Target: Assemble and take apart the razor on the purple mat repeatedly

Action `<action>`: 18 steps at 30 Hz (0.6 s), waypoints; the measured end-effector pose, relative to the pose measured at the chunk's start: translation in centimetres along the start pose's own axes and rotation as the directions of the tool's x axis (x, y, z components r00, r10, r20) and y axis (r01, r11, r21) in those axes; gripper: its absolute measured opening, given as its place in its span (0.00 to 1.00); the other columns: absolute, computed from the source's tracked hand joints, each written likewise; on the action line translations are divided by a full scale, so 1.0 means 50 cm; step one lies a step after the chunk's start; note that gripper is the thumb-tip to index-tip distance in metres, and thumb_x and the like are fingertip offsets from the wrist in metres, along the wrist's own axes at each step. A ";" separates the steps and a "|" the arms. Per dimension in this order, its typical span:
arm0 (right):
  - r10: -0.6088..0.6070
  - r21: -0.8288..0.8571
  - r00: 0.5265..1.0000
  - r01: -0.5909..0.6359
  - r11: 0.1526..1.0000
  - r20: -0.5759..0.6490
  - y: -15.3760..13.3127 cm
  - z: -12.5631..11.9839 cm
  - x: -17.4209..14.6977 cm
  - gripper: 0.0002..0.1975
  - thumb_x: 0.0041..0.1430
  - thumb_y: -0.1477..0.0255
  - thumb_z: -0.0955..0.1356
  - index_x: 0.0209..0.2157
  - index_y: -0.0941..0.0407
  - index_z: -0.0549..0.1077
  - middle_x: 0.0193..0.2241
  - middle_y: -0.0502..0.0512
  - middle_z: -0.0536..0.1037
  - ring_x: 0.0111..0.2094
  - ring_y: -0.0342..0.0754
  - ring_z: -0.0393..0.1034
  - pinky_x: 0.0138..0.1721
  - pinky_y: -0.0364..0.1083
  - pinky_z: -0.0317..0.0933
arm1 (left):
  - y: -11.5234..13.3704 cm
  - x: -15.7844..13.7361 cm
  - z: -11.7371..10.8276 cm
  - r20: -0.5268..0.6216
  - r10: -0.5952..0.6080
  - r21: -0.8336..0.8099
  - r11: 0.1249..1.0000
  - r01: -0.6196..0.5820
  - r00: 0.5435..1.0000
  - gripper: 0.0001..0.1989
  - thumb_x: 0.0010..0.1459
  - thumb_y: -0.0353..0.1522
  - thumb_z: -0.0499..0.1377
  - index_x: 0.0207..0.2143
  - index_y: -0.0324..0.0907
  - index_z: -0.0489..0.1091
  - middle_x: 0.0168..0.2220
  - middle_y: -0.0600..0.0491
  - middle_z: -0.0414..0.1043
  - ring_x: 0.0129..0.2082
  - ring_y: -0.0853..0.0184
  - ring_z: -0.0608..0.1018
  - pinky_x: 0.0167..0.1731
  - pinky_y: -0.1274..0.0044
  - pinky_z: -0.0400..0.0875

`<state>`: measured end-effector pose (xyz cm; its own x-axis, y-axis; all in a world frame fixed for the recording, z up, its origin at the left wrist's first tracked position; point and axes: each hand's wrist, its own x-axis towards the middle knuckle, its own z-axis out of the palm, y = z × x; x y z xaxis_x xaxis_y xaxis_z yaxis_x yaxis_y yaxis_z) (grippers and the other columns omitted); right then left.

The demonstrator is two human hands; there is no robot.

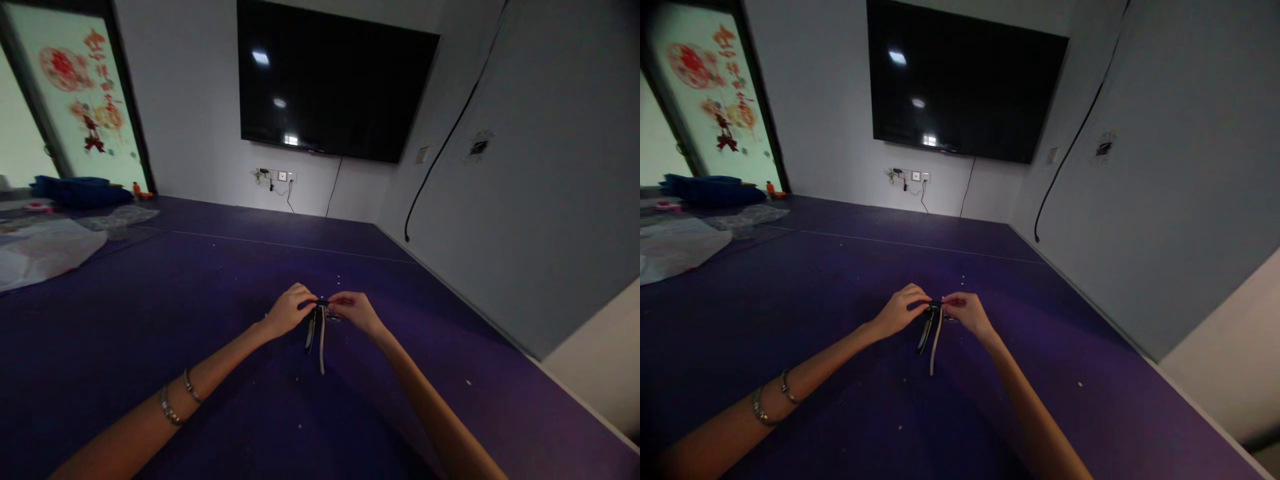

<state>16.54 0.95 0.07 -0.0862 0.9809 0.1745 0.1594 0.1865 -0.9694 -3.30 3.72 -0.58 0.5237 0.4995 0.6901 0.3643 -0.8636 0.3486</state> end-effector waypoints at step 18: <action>-0.275 -0.468 0.960 0.267 0.843 0.053 0.013 -0.053 0.002 0.08 0.49 0.72 0.66 0.31 0.59 0.76 0.30 0.56 0.78 0.33 0.47 0.71 0.36 0.45 0.63 | -0.005 0.008 0.016 0.132 -0.107 0.096 0.991 0.095 0.985 0.19 0.52 0.33 0.59 0.47 0.39 0.66 0.43 0.48 0.69 0.46 0.64 0.68 0.48 0.70 0.63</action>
<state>19.24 1.29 -0.08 -0.1783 0.8876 0.4247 0.5712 0.4449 -0.6898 -2.56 4.20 -0.89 0.5787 0.5937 0.5591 0.4845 -0.8018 0.3498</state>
